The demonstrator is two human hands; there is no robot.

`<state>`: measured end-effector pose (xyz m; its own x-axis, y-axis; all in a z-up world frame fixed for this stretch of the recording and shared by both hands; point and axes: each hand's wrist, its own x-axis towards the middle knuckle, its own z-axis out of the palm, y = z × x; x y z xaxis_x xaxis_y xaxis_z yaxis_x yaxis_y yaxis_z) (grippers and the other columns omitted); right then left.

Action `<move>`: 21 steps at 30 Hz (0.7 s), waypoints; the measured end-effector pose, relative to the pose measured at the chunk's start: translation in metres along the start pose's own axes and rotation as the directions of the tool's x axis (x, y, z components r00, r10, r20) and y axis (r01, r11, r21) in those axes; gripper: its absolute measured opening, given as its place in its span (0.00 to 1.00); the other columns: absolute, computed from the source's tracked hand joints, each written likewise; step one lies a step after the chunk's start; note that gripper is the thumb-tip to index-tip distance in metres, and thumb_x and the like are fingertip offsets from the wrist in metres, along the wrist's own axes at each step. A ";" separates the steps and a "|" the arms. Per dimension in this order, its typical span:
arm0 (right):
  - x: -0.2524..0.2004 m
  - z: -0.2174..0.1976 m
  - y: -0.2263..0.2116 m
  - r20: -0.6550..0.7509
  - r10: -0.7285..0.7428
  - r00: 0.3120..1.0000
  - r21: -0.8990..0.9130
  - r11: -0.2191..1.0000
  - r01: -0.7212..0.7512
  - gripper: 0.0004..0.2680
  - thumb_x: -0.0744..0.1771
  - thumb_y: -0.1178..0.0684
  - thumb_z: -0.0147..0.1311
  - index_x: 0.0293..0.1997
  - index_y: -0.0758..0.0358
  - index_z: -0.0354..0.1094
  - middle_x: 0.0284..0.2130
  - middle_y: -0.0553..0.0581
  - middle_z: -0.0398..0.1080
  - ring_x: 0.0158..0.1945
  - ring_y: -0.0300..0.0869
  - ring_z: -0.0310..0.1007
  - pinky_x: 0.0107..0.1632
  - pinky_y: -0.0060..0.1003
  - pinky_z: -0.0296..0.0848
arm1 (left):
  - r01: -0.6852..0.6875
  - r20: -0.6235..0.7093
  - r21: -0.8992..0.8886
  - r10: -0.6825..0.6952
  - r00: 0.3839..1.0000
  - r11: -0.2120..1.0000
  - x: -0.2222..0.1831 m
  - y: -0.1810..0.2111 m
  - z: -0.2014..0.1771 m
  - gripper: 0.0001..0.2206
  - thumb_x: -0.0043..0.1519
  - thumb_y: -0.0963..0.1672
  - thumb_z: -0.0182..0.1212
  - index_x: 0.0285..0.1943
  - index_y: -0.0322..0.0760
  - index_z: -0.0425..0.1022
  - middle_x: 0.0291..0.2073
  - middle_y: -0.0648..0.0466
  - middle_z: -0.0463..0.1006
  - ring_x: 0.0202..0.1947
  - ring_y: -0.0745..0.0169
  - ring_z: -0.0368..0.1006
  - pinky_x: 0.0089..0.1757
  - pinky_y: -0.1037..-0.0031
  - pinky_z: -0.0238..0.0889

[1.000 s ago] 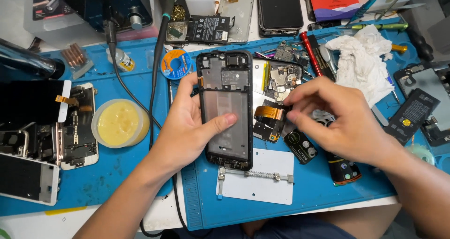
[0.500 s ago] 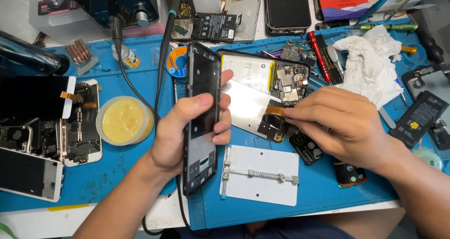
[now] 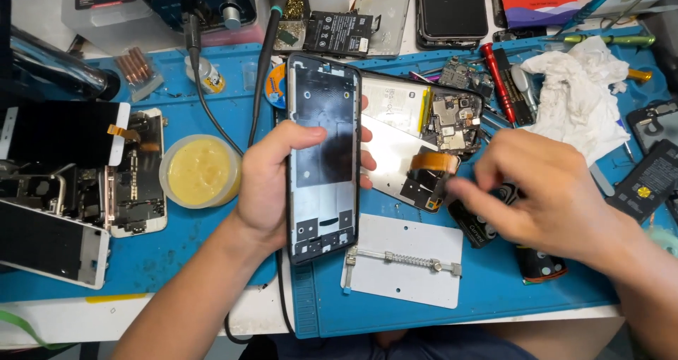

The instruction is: Applying adhesive to the edges of a mobile phone frame during a repair process.

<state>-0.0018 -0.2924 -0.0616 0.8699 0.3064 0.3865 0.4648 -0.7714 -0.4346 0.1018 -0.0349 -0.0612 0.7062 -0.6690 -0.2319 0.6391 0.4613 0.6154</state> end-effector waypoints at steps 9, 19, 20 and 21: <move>-0.008 0.034 -0.013 0.314 -0.113 0.943 -0.351 0.909 0.225 0.08 0.67 0.49 0.51 0.49 0.52 0.70 0.28 0.50 0.67 0.30 0.51 0.70 0.31 0.47 0.68 | 0.044 -0.108 0.108 -0.032 0.994 0.993 0.001 0.002 0.000 0.22 0.56 0.47 0.50 0.52 0.21 0.73 0.31 0.35 0.78 0.28 0.44 0.75 0.36 0.63 0.68; -0.002 0.061 -0.016 0.085 0.004 0.996 -0.460 0.887 0.036 0.04 0.67 0.50 0.55 0.40 0.53 0.74 0.25 0.47 0.71 0.23 0.49 0.72 0.21 0.43 0.66 | 0.014 -0.123 0.083 -0.004 0.992 0.996 0.002 0.002 0.004 0.23 0.56 0.45 0.53 0.59 0.27 0.71 0.38 0.43 0.77 0.31 0.51 0.75 0.33 0.66 0.71; -0.002 0.063 -0.015 0.087 -0.008 0.996 -0.451 0.891 0.047 0.04 0.68 0.51 0.55 0.41 0.54 0.73 0.27 0.49 0.71 0.23 0.51 0.71 0.21 0.45 0.66 | 0.050 -0.156 0.118 -0.031 0.987 0.992 0.000 0.004 0.008 0.24 0.54 0.46 0.52 0.59 0.29 0.72 0.38 0.44 0.77 0.29 0.51 0.74 0.32 0.67 0.67; -0.002 0.064 -0.014 0.088 -0.021 0.996 -0.442 0.895 0.058 0.03 0.68 0.51 0.54 0.41 0.55 0.71 0.29 0.51 0.71 0.23 0.53 0.71 0.21 0.46 0.66 | 0.086 -0.190 0.152 -0.057 0.980 0.985 -0.001 0.007 0.012 0.25 0.53 0.47 0.51 0.60 0.31 0.72 0.37 0.46 0.76 0.27 0.52 0.73 0.32 0.68 0.64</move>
<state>0.0006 -0.2464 -0.1088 0.8713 0.3701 0.3223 0.3931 -0.9195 -0.0069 0.1017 -0.0378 -0.0479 0.7138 -0.5713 -0.4052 0.6440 0.3079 0.7003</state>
